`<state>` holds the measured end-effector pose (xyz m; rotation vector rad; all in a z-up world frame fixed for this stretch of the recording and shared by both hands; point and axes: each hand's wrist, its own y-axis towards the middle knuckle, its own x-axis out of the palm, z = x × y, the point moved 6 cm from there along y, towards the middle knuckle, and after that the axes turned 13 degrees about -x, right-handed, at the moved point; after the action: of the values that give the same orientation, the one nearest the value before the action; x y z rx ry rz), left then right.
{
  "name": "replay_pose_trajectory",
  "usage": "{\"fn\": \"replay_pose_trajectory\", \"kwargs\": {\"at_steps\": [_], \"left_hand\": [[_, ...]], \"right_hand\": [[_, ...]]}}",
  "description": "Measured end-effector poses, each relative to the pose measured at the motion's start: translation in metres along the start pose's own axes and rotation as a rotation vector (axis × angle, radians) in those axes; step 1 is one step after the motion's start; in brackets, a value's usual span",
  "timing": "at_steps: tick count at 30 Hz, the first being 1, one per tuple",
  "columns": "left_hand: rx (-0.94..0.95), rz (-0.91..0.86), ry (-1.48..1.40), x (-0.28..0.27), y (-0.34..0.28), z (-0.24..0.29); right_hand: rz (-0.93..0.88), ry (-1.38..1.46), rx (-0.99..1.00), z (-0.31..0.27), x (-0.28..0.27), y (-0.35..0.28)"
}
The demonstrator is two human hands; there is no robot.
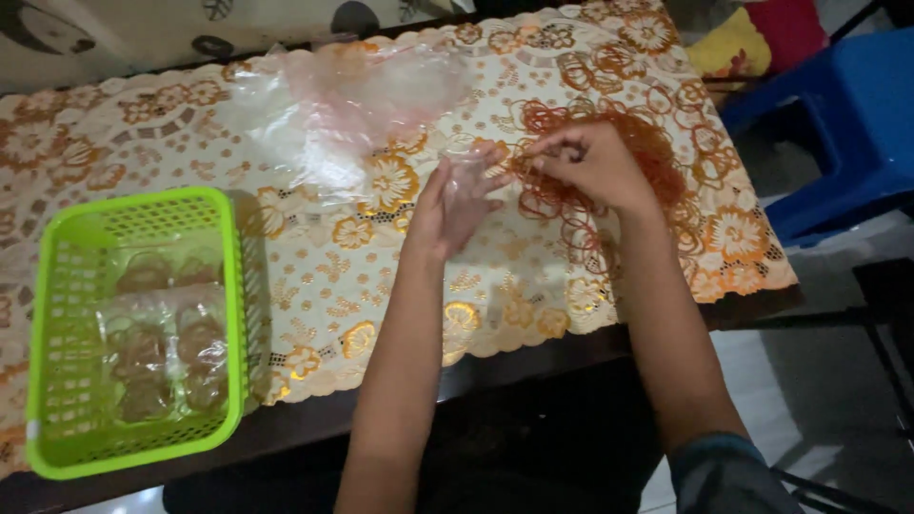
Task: Packing small quantities of rubber bands into individual plastic bags and placing them in a basket.
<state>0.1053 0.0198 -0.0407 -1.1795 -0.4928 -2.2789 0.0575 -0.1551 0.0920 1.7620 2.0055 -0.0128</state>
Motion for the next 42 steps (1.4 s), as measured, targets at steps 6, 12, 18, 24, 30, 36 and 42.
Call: {"fn": "replay_pose_trajectory", "kwargs": {"at_steps": [6,12,18,24,30,36,42], "left_hand": [[-0.058,0.040,-0.016,0.031,0.009,-0.008],[-0.162,0.022,0.004,0.013,0.003,-0.011],[-0.238,-0.041,-0.152,0.009,0.004,-0.026],[-0.211,-0.025,-0.086,0.004,0.009,-0.019],[-0.197,-0.072,-0.132,-0.015,0.013,-0.022],[-0.103,-0.119,-0.067,-0.041,0.009,-0.024],[-0.116,-0.059,-0.025,0.004,0.003,-0.014]], "right_hand": [[0.160,0.179,0.016,0.040,0.025,0.005],[0.261,0.028,0.026,0.063,0.012,-0.010],[0.238,-0.050,0.063,0.054,0.018,-0.010],[0.210,0.162,0.055,0.072,0.018,-0.011],[0.082,0.677,0.102,0.092,0.015,-0.006],[-0.133,0.538,0.272,0.080,0.037,-0.013],[-0.255,0.297,0.301,0.070,0.043,-0.017]]}}
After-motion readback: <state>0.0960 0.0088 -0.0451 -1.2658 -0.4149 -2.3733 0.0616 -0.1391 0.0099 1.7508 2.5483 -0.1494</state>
